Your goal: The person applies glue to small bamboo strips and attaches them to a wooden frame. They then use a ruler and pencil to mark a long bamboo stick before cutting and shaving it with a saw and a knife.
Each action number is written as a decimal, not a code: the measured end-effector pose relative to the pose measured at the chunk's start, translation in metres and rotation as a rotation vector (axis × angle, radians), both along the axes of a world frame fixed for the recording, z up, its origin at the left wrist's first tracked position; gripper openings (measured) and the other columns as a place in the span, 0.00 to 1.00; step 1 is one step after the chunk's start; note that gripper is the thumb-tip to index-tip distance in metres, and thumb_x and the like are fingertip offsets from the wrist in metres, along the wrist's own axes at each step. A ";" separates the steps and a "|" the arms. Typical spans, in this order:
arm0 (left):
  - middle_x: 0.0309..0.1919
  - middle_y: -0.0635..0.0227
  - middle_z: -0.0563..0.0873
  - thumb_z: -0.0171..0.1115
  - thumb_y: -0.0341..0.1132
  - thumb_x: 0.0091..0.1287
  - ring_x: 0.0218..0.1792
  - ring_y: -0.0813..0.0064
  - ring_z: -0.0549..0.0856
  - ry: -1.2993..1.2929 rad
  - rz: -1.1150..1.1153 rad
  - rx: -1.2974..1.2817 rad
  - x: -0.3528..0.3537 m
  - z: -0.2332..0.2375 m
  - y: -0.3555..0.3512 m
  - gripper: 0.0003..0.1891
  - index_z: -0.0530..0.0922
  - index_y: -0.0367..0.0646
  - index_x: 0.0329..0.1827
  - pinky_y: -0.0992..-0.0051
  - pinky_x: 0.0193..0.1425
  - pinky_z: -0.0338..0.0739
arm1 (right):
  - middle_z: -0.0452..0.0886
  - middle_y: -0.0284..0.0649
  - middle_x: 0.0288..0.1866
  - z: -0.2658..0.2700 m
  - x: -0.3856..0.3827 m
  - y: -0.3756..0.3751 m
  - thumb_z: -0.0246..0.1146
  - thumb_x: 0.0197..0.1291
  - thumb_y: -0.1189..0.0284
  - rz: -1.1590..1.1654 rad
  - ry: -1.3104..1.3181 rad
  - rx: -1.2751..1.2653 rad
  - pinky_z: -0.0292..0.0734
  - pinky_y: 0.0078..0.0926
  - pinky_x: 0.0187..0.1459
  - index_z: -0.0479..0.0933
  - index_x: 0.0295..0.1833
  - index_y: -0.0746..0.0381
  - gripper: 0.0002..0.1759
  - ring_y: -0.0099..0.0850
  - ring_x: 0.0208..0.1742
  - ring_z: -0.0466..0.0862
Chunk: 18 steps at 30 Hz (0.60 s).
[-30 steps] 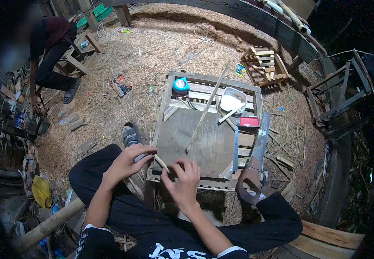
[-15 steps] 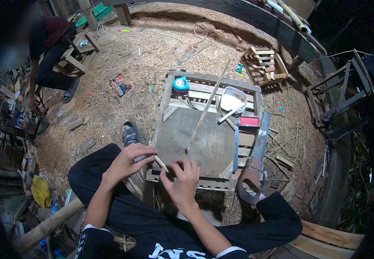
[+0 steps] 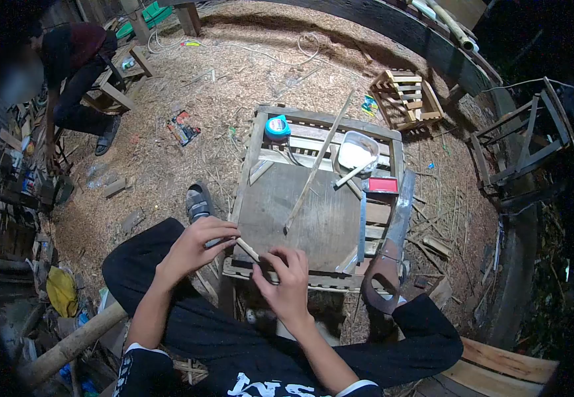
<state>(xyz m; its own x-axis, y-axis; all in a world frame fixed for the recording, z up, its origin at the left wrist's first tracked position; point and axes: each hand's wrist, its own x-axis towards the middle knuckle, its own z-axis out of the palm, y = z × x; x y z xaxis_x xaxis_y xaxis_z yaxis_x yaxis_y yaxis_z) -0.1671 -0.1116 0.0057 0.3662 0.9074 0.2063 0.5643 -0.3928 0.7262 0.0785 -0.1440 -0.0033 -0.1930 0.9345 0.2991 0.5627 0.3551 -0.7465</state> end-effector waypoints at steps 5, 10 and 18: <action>0.51 0.58 0.92 0.74 0.31 0.69 0.55 0.55 0.89 -0.047 0.037 -0.016 0.003 0.001 -0.001 0.15 0.88 0.39 0.57 0.60 0.62 0.80 | 0.84 0.44 0.51 -0.002 -0.001 0.000 0.79 0.52 0.75 -0.015 0.017 0.012 0.78 0.43 0.56 0.88 0.47 0.64 0.16 0.46 0.54 0.81; 0.54 0.59 0.92 0.75 0.29 0.68 0.57 0.57 0.89 -0.027 0.037 -0.023 0.002 0.000 -0.001 0.15 0.89 0.39 0.57 0.61 0.64 0.82 | 0.84 0.44 0.51 -0.005 -0.001 -0.001 0.79 0.53 0.75 -0.012 0.023 0.004 0.78 0.43 0.56 0.88 0.47 0.63 0.15 0.46 0.54 0.81; 0.54 0.60 0.93 0.75 0.29 0.68 0.57 0.57 0.89 -0.020 0.035 -0.017 0.003 0.000 0.000 0.14 0.89 0.39 0.56 0.61 0.64 0.82 | 0.84 0.44 0.50 -0.007 -0.001 -0.001 0.79 0.53 0.76 -0.013 0.028 0.017 0.77 0.43 0.56 0.88 0.46 0.63 0.14 0.46 0.54 0.81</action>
